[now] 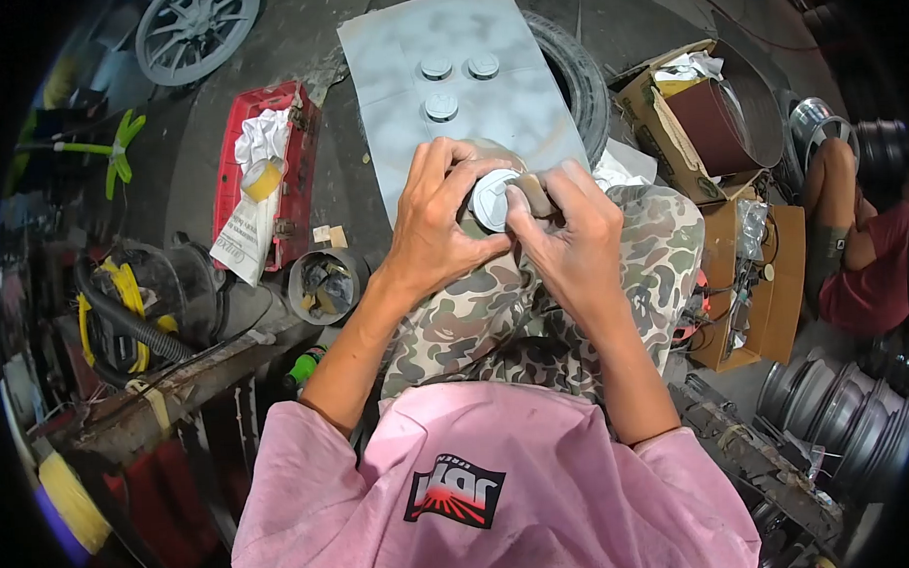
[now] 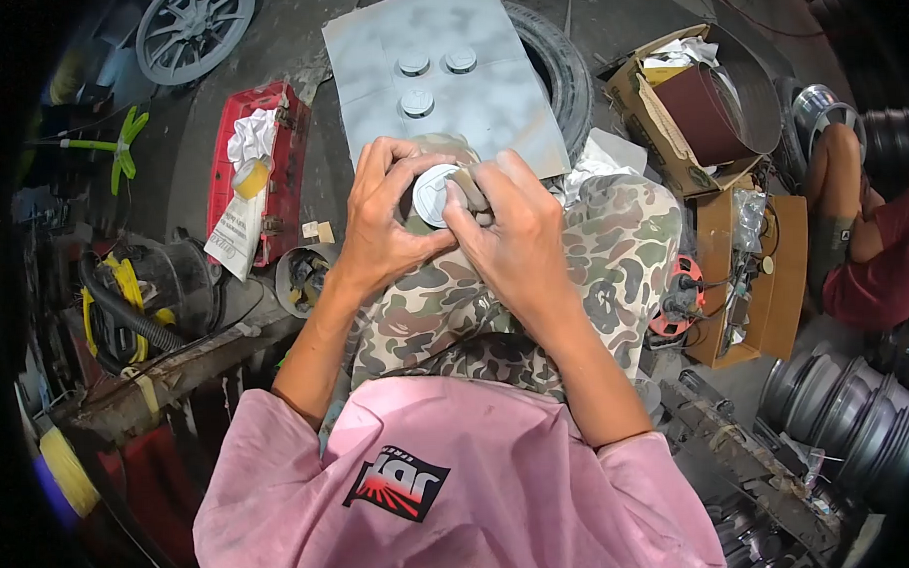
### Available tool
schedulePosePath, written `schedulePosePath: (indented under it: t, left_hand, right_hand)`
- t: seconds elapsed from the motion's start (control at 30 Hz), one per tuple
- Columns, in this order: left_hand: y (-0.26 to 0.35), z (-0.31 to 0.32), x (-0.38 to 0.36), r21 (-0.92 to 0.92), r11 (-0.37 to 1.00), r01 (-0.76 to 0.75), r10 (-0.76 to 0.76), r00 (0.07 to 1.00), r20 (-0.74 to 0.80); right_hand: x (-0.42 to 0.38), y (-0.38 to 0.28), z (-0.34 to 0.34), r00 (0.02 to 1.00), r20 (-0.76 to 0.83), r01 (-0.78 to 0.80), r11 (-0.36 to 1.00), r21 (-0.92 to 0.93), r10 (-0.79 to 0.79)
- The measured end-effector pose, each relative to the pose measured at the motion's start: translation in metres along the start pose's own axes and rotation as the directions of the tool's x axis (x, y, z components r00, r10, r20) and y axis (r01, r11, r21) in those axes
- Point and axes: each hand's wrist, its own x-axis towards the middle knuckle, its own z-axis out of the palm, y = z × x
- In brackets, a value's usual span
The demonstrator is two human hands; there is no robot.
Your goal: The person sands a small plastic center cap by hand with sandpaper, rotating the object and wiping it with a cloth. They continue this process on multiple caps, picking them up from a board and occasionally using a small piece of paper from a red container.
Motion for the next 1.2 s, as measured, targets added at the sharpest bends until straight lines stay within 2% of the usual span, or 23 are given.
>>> schedulePosePath:
  t: [0.27,0.37,0.43,0.53,0.63,0.83,0.9,1.0,1.2]
  left_hand:
    - [-0.001,0.0,-0.001,0.012,1.0,0.018,-0.018,1.0,-0.002]
    - [0.0,0.0,0.0,-0.007,0.999,0.036,-0.036,0.999,0.0]
    - [-0.003,-0.002,0.0,0.004,1.0,0.018,-0.018,1.0,0.003]
    - [-0.003,0.001,-0.002,0.016,1.0,0.01,-0.01,1.0,0.01]
    - [-0.002,0.0,0.0,0.018,1.0,0.0,0.0,1.0,0.011]
    - [-0.003,0.002,-0.001,0.006,1.0,0.008,-0.008,1.0,0.005]
    - [-0.003,0.002,-0.002,0.004,1.0,-0.004,0.004,1.0,-0.004]
    - [-0.003,0.0,0.0,-0.008,1.0,-0.004,0.004,1.0,-0.011]
    - [0.002,-0.002,0.0,-0.012,1.0,0.02,-0.02,1.0,0.005]
  right_hand:
    - [-0.012,0.001,-0.004,0.998,-0.001,-0.057,0.998,0.014,0.057]
    - [-0.001,0.0,0.002,0.999,-0.044,0.004,1.0,0.022,-0.003]
    - [-0.005,0.002,-0.004,0.999,0.024,-0.029,0.999,0.018,0.029]
    - [-0.011,0.008,-0.015,0.999,0.052,0.009,1.0,0.027,-0.01]
    - [-0.015,-0.001,-0.018,0.996,0.071,-0.051,0.999,0.004,0.051]
    - [-0.02,-0.014,0.002,0.995,0.022,-0.099,0.99,0.097,0.097]
    - [-0.015,-0.012,0.008,0.997,-0.058,-0.044,0.995,0.091,0.049]
    - [-0.019,-0.015,0.002,0.999,0.023,-0.027,0.998,0.056,0.025]
    - [-0.025,-0.013,0.002,1.0,0.003,0.02,0.998,0.059,-0.02]
